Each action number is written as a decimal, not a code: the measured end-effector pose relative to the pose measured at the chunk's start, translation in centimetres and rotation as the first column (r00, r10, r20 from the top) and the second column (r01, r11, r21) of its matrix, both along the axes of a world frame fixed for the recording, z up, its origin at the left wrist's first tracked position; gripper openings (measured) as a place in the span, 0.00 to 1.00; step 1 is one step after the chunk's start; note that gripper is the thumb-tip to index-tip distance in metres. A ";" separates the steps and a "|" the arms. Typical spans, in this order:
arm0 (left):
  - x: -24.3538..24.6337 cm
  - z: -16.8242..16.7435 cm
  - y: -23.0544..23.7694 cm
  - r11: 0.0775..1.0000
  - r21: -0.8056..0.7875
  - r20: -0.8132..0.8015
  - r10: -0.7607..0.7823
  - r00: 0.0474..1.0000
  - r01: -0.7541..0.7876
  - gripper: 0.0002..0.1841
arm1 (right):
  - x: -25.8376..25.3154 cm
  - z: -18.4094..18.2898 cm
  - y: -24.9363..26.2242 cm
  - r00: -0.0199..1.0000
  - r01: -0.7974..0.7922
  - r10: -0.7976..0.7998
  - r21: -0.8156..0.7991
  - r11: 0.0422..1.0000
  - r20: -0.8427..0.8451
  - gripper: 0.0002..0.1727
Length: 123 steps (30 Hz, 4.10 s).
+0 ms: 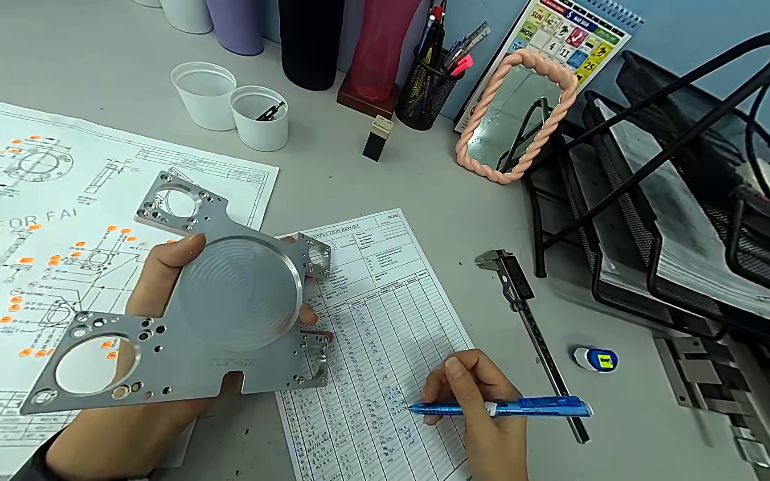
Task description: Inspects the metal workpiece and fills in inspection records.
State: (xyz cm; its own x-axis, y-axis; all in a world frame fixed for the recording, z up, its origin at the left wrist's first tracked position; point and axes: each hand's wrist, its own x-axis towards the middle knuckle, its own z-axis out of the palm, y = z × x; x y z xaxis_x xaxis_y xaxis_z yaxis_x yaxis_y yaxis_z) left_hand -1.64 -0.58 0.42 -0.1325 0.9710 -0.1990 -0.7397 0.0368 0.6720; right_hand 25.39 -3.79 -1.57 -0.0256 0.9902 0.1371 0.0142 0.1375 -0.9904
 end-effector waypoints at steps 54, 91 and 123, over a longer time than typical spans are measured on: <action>-0.4 -1.0 -0.8 0.987 0.151 -0.115 -0.045 0.992 0.062 0.17 | 0.4 -0.4 0.2 0.999 -0.017 0.016 0.013 1.000 0.052 0.15; -0.3 -0.6 -0.2 0.988 0.054 0.161 -0.150 0.976 0.143 0.22 | 10.7 -0.8 5.9 0.218 0.176 -0.456 0.424 0.888 0.863 0.37; -0.2 -1.6 0.4 0.956 0.187 0.592 -0.294 0.751 0.228 0.40 | -3.5 11.1 6.5 0.887 0.089 -0.218 0.313 0.946 0.408 0.09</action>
State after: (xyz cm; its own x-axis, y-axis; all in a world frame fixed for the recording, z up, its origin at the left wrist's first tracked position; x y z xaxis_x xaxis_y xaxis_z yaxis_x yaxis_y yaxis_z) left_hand -1.88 -0.14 -1.17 0.2449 0.9681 -0.0532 -0.9637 0.2491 0.0964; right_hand 21.87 2.68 9.57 0.0033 0.9090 0.4167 0.4740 0.3655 -0.8011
